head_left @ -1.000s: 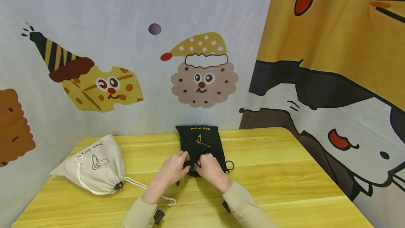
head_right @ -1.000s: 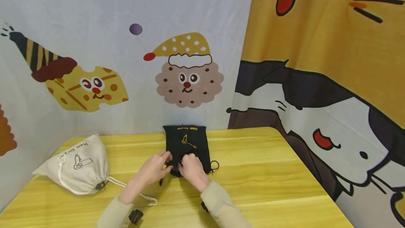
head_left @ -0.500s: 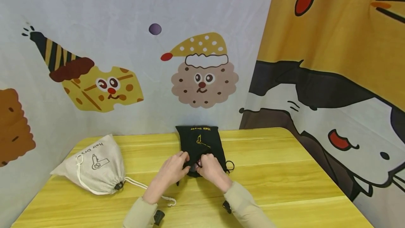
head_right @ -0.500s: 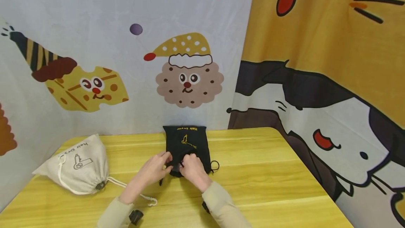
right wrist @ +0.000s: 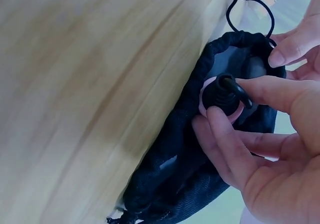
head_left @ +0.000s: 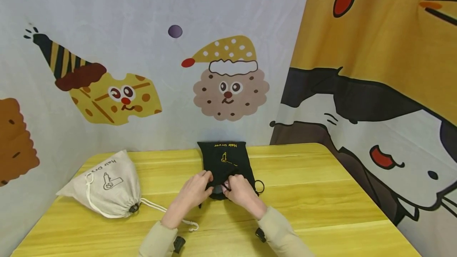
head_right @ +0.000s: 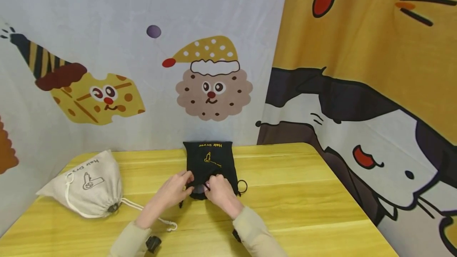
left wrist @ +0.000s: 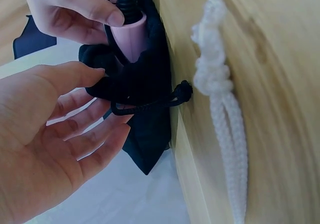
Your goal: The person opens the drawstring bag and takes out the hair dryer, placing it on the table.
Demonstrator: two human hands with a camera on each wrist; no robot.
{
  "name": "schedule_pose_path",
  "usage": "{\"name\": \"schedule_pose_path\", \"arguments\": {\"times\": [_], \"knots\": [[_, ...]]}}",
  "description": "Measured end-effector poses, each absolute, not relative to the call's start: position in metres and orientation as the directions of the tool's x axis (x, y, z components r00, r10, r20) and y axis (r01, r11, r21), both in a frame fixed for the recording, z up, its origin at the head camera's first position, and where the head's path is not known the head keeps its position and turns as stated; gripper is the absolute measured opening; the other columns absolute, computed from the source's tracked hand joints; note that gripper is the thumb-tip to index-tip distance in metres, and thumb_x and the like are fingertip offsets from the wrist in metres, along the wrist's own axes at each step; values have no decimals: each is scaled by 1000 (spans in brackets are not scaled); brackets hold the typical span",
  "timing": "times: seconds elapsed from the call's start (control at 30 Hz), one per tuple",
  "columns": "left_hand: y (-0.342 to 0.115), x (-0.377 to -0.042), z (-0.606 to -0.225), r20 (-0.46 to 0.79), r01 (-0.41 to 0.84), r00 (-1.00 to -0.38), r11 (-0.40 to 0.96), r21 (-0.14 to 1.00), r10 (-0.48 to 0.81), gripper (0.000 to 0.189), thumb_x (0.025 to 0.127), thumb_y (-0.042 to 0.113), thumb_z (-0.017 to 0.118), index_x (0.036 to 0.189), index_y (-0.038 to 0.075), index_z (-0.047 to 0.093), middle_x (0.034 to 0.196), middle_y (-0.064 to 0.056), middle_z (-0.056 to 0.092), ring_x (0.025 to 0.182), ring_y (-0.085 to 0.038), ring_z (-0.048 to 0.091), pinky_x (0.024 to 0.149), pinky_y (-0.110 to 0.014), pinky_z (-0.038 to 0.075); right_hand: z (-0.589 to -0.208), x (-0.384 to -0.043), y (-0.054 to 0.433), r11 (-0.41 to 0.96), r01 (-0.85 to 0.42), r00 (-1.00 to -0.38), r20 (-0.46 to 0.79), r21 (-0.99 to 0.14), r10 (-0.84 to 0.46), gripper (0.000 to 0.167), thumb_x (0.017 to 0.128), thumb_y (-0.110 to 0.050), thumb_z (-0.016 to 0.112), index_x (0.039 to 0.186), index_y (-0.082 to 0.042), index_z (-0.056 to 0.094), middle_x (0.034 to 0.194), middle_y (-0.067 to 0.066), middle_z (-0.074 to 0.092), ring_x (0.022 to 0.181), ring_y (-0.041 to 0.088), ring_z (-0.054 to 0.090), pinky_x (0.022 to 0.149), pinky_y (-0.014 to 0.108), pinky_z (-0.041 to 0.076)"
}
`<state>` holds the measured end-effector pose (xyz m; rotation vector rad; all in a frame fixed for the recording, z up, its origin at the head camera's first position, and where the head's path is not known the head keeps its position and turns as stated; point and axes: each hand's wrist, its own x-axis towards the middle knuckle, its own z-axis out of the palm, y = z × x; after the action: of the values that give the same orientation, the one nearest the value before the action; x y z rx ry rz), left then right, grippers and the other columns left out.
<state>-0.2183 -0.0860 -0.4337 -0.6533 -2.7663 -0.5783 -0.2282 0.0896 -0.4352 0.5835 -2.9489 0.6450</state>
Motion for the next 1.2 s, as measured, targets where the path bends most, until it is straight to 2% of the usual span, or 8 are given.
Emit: {"name": "schedule_pose_path", "arguments": {"times": [0.27,0.57,0.67,0.8,0.97,1.1,1.2], "knots": [[-86,-219,-434,329,481,-864,820,311,382,20,79,9,74,89,7,57,81,-3,56,66,-16,55,56,-26,46,-432,-221,98,812,-437,-899,159,-388,-408,25,82,-13,72,68,-7,52,64,-1,38,53,9,39,46,18,31],[-87,-216,-434,329,518,-845,797,311,421,17,79,9,73,88,6,58,80,-2,56,66,-15,54,58,-26,46,-433,-219,113,754,-560,-828,214,-343,-518,24,81,-14,73,67,-6,55,61,-5,37,54,6,35,46,16,29],[-87,-215,-433,314,539,-837,772,337,448,15,81,11,72,88,7,59,80,-1,56,67,-12,52,59,-24,45,-431,-219,120,727,-594,-803,201,-344,-561,22,81,-13,73,68,-6,56,61,-5,39,55,5,36,47,16,29],[-89,-216,-432,283,586,-810,700,409,513,14,83,16,71,88,8,61,80,-1,59,70,-12,56,62,-21,47,-429,-221,131,693,-643,-762,172,-326,-625,20,81,-11,73,71,-6,57,62,-5,41,58,5,35,49,16,29],[-96,-220,-432,292,626,-775,622,470,561,13,86,21,69,87,10,61,79,1,61,70,-7,57,64,-18,48,-429,-225,147,645,-705,-701,155,-295,-696,22,84,-10,70,70,-4,54,64,-6,34,60,4,31,53,16,26],[-107,-226,-433,355,596,-803,644,479,479,10,87,20,68,85,13,61,78,4,60,69,-4,55,63,-18,48,-429,-226,158,633,-718,-685,133,-290,-717,23,85,-9,68,70,-6,51,66,-6,35,62,4,31,56,17,27],[-119,-231,-435,413,536,-835,710,457,365,9,85,15,69,86,11,62,81,1,61,74,-10,59,66,-24,52,-429,-224,160,642,-701,-698,109,-311,-708,21,85,-10,69,73,-7,52,68,-5,39,63,4,33,55,17,30]]}}
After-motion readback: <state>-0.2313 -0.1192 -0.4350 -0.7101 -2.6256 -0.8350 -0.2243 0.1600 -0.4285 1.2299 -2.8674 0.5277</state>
